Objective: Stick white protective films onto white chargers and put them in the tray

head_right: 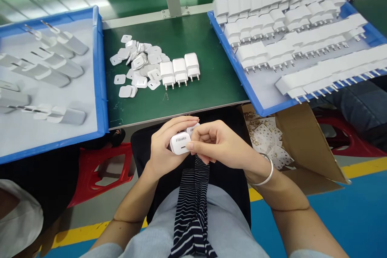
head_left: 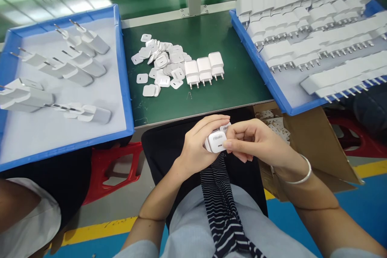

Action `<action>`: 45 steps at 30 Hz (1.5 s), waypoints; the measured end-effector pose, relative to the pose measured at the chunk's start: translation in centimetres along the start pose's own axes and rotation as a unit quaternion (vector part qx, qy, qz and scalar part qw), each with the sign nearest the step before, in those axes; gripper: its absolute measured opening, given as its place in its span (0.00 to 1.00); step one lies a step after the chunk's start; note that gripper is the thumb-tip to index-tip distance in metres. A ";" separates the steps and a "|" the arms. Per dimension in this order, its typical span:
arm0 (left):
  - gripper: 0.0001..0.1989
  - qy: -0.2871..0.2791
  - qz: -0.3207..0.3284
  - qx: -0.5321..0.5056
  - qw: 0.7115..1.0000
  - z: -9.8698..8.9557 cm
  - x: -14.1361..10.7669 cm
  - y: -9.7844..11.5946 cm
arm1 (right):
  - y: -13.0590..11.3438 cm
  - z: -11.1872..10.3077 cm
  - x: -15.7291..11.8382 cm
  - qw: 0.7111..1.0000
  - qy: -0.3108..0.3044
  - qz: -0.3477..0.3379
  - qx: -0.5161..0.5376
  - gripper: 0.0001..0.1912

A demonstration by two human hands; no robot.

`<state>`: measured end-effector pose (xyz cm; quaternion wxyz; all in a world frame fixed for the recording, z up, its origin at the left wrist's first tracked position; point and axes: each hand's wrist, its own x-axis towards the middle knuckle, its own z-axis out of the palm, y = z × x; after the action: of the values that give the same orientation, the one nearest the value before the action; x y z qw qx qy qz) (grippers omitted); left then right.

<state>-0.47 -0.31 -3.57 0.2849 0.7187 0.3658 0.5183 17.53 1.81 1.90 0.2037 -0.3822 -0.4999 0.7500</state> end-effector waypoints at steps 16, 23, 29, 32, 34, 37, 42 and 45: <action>0.19 -0.010 0.012 0.025 1.000 -0.1 0.0 0.4 | -0.7 -0.2 0.2 0.999 -0.010 0.026 -0.022 0.20; 0.18 -0.010 0.002 0.000 1.000 -0.1 0.2 0.1 | -0.5 0.1 0.4 0.999 0.011 0.016 -0.028 0.20; 0.18 0.008 -0.029 -0.063 0.998 0.1 0.5 -0.6 | 0.6 0.2 0.1 0.998 0.035 -0.038 -0.024 0.17; 0.19 0.023 -0.021 -0.065 0.997 0.1 0.6 -0.7 | 1.2 0.5 -0.3 0.979 0.139 -0.146 -0.012 0.13; 0.19 0.030 -0.009 -0.054 0.998 0.1 0.8 -0.7 | 1.5 0.8 -0.3 0.938 0.265 -0.223 -0.026 0.05; 0.19 0.031 0.005 -0.053 0.998 0.0 1.0 -0.6 | 2.0 1.3 0.2 0.911 0.324 -0.252 -0.026 0.16; 0.18 0.027 0.023 -0.063 0.997 0.2 1.2 -0.5 | 2.7 2.0 1.6 0.950 0.233 -0.207 0.032 0.25; 0.18 0.024 0.029 -0.060 0.998 0.2 1.2 -0.4 | 3.0 2.4 2.0 0.960 0.201 -0.187 0.058 0.22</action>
<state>-0.11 0.86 -3.34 0.3031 0.6982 0.3199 0.5642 14.67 0.51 -1.02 0.4581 -0.4125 -0.4669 0.6340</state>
